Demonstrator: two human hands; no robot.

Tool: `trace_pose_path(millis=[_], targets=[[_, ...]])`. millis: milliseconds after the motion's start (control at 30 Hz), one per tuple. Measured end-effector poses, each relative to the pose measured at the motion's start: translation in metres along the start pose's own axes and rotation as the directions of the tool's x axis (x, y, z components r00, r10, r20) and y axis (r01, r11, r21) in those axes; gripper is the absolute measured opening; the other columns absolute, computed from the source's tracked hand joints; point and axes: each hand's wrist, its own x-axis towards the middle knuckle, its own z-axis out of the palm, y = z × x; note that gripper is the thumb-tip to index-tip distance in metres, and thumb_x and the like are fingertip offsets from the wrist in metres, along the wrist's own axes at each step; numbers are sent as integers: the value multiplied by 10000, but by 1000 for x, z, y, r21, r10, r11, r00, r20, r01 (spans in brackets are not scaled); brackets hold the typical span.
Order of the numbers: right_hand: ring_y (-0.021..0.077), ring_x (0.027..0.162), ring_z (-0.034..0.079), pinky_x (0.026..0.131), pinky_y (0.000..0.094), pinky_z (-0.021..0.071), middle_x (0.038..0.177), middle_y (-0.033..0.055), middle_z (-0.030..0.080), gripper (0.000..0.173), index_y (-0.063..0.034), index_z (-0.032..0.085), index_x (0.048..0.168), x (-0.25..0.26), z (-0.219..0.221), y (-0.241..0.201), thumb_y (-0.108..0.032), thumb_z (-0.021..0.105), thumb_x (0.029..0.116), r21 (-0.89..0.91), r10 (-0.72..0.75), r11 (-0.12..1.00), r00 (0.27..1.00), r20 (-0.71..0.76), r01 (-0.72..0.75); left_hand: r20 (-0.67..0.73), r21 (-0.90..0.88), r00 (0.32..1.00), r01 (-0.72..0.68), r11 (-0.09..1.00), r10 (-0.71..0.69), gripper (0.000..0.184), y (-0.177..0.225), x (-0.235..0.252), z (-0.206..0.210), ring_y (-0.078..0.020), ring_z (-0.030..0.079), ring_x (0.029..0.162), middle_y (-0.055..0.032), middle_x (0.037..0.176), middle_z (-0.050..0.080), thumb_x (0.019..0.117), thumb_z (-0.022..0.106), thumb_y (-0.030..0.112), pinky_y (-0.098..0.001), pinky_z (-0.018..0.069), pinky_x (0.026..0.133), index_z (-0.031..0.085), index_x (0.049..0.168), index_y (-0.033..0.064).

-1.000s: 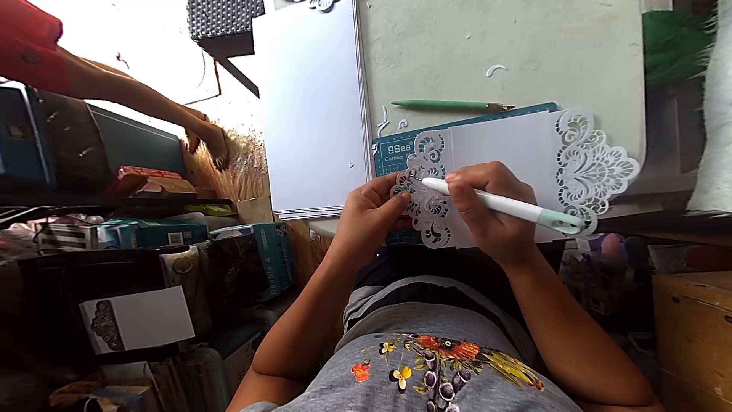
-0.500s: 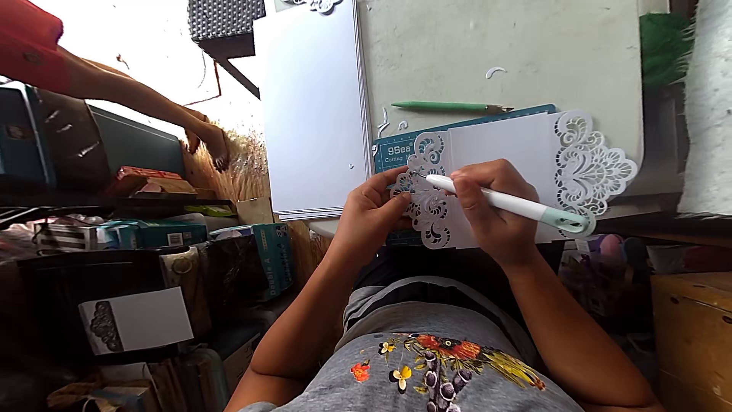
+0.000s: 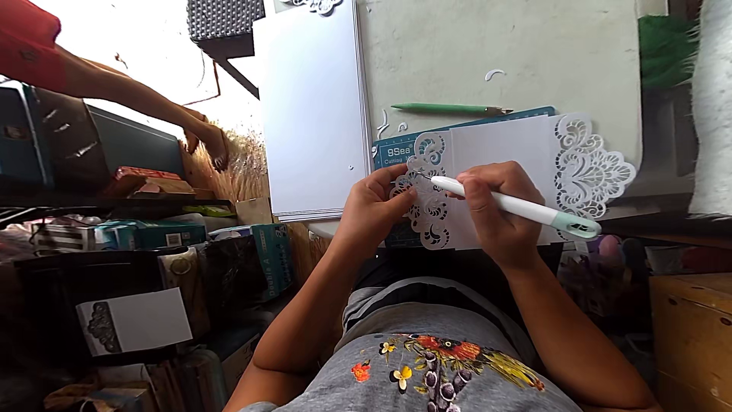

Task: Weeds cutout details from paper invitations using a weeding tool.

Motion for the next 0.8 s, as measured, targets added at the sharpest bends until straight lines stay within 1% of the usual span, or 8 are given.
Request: trace_pose_path(millis=[133, 233, 300, 467, 567, 633, 700, 800], targets=[[-9, 846, 639, 756, 140, 540, 914, 41, 668, 131, 26, 625, 949, 1, 1, -3, -60, 562, 1026, -26, 0, 1000, 1000, 32, 1, -6, 11, 1000, 0, 1000, 0, 386, 0, 0, 1, -83, 724, 821, -47, 1004, 728, 945, 591, -80, -252, 624, 730, 549, 1326, -29], [-4, 867, 657, 767, 157, 555, 944, 30, 691, 127, 12, 630, 974, 0, 0, -2, -71, 555, 1035, -9, -1, 1000, 1000, 3, 1, -8, 7, 1000, -2, 1000, 2, 386, 0, 0, 0, -90, 726, 827, -55, 1015, 728, 943, 597, -78, -258, 626, 731, 547, 1322, -28], [-4, 864, 660, 771, 159, 564, 942, 24, 676, 128, 1, 614, 976, -1, 0, -4, -85, 547, 1043, -28, 21, 999, 1000, -13, -21, -20, 21, 1000, 4, 1000, -4, 371, 2, -2, 2, -85, 726, 820, -48, 1002, 729, 946, 602, -71, -252, 625, 728, 550, 1310, -24], [-5, 850, 648, 761, 149, 547, 918, 49, 679, 143, 36, 629, 958, 0, 1, -3, -69, 563, 1030, -59, 0, 998, 1000, 9, 1, -10, 38, 1000, -5, 999, 5, 352, 2, -2, 1, -75, 723, 814, -38, 989, 729, 950, 599, -65, -242, 622, 728, 557, 1296, -19], [6, 893, 667, 785, 166, 569, 982, 31, 679, 122, 7, 613, 1001, 1, -1, -7, -90, 553, 1045, -38, 47, 998, 999, -22, -47, -6, 22, 1000, -6, 1000, 6, 384, 1, -1, 2, -87, 726, 825, -49, 1011, 727, 943, 598, -77, -249, 623, 727, 549, 1317, -7], [19, 929, 675, 810, 180, 579, 1023, 42, 680, 130, 17, 621, 1046, 2, 0, -7, -97, 559, 1051, -41, 53, 998, 998, -25, -54, 5, 8, 1000, -8, 1000, 8, 426, 1, -1, 1, -96, 728, 834, -64, 1033, 725, 943, 595, -87, -253, 626, 731, 534, 1357, -4], [26, 938, 675, 819, 190, 582, 1036, 54, 693, 142, 40, 639, 1073, 3, 1, -3, -85, 579, 1041, -48, 15, 999, 1000, -17, -16, 17, 4, 1000, -18, 1000, 18, 444, 1, 0, 1, -93, 728, 837, -64, 1044, 727, 945, 587, -94, -250, 625, 737, 528, 1374, 4], [6, 940, 662, 829, 167, 566, 1025, 52, 691, 141, 51, 649, 1061, 4, 2, -2, -79, 606, 1028, -67, 7, 998, 1000, -1, -8, 21, 6, 999, -26, 1000, 25, 464, 1, 0, 1, -95, 727, 842, -66, 1056, 725, 945, 583, -101, -248, 623, 746, 532, 1391, 17]])
